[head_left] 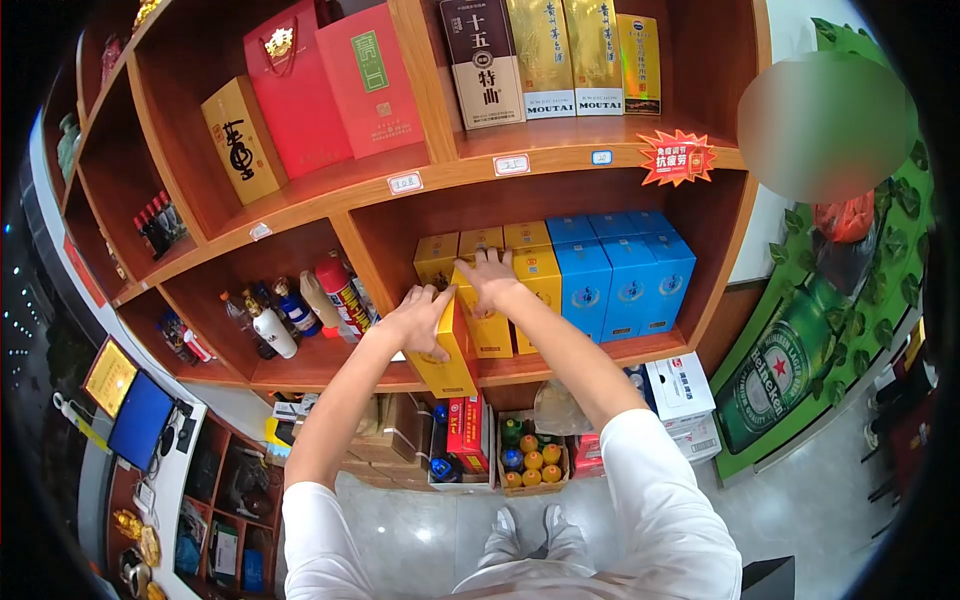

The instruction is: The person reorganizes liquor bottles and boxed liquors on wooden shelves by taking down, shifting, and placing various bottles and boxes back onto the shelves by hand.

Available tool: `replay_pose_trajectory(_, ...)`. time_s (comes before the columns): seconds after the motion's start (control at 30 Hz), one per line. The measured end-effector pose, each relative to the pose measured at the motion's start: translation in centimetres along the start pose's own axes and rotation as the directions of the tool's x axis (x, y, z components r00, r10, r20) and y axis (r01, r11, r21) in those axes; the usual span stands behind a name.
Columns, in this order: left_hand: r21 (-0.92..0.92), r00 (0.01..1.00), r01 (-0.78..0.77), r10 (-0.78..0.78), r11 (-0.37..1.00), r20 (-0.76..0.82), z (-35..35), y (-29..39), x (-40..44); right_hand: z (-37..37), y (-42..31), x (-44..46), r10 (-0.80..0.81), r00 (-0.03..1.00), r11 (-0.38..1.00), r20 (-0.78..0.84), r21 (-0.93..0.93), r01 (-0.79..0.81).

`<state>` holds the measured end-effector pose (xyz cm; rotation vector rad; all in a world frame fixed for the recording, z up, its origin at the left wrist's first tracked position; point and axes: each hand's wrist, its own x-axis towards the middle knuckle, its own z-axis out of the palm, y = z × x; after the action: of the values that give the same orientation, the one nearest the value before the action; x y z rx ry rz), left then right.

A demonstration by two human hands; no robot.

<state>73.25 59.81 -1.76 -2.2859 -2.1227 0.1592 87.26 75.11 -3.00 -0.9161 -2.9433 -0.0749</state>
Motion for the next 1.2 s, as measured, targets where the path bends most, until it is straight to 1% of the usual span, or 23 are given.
replay_pose_trajectory(0.1,-0.068,1.000,0.007,-0.008,0.998,-0.016,-0.6,0.3,-0.5,-1.6,0.6,0.2,-0.046,0.997,0.998,0.056,-0.030,0.048)
replay_pose_trajectory(0.13,-0.087,1.000,0.011,-0.013,0.996,-0.018,-0.7,0.2,-0.5,-1.4,0.6,0.2,-0.044,0.998,0.999,0.048,-0.021,0.045)
replay_pose_trajectory(0.2,-0.078,0.999,0.031,-0.032,0.996,-0.010,-0.6,0.2,-0.4,-1.4,0.7,0.4,-0.040,0.999,0.999,0.026,-0.008,0.040)
replay_pose_trajectory(0.3,-0.035,0.997,0.083,-0.083,0.996,0.001,-0.9,0.6,0.1,-0.7,1.7,0.8,-0.094,0.996,0.995,-0.006,0.019,0.094)
replay_pose_trajectory(0.4,-0.010,0.993,0.120,-0.120,0.993,-0.016,-0.8,0.6,1.0,-1.3,1.9,0.2,-0.176,0.984,0.984,0.016,0.007,0.176)
replay_pose_trajectory(0.5,-0.001,0.993,0.119,-0.119,0.993,0.005,-0.9,-0.1,2.1,-1.5,1.9,0.0,-0.171,0.985,0.985,0.029,0.005,0.171)
replay_pose_trajectory(0.6,0.004,0.992,0.122,-0.122,0.992,0.033,-0.9,-0.8,3.7,-0.5,1.8,0.1,-0.127,0.992,0.991,0.021,0.041,0.126)
replay_pose_trajectory(0.67,-0.002,0.992,0.123,-0.123,0.992,0.019,-0.9,-1.4,4.5,-0.1,1.5,-0.9,-0.127,0.992,0.992,-0.025,0.005,0.127)
replay_pose_trajectory(0.7,0.021,0.993,0.076,-0.074,0.997,-0.093,0.0,-2.0,5.0,0.1,1.2,-1.4,-0.128,0.991,0.992,-0.049,-0.013,0.128)
replay_pose_trajectory(0.77,0.054,0.984,0.084,-0.074,0.995,-0.159,1.2,-2.1,5.5,3.1,0.8,-1.5,-0.094,0.960,0.988,-0.264,-0.145,0.057)
replay_pose_trajectory(0.8,0.069,0.978,0.093,-0.077,0.993,-0.196,1.7,-2.0,5.5,4.7,0.7,-1.3,-0.092,0.924,0.978,-0.370,-0.209,0.014)
replay_pose_trajectory(0.83,0.058,0.975,0.110,-0.097,0.992,-0.201,1.6,-1.5,5.2,5.4,0.6,-1.3,-0.093,0.905,0.979,-0.415,-0.204,0.007)
replay_pose_trajectory(0.9,0.152,0.955,0.144,-0.097,0.978,-0.282,2.3,0.4,3.8,6.5,0.7,-1.2,-0.090,0.861,0.980,-0.501,-0.197,-0.013)
replay_pose_trajectory(0.93,0.198,0.942,0.162,-0.092,0.967,-0.322,2.7,1.4,3.0,6.8,0.9,-1.1,-0.093,0.858,0.979,-0.505,-0.202,-0.013)
replay_pose_trajectory(1.03,0.243,0.881,0.165,-0.032,0.956,-0.473,4.9,1.7,2.1,6.7,0.7,-1.1,-0.074,0.858,0.981,-0.509,-0.193,-0.029)
replay_pose_trajectory(1.13,0.367,0.908,0.178,-0.009,0.913,-0.418,5.6,3.1,0.1,6.1,0.2,-1.6,-0.055,0.878,0.984,-0.475,-0.177,-0.034)
replay_pose_trajectory(1.2,0.403,0.871,0.206,0.021,0.892,-0.492,7.6,2.6,0.3,6.0,0.1,-1.7,-0.041,0.876,0.988,-0.480,-0.151,-0.037)
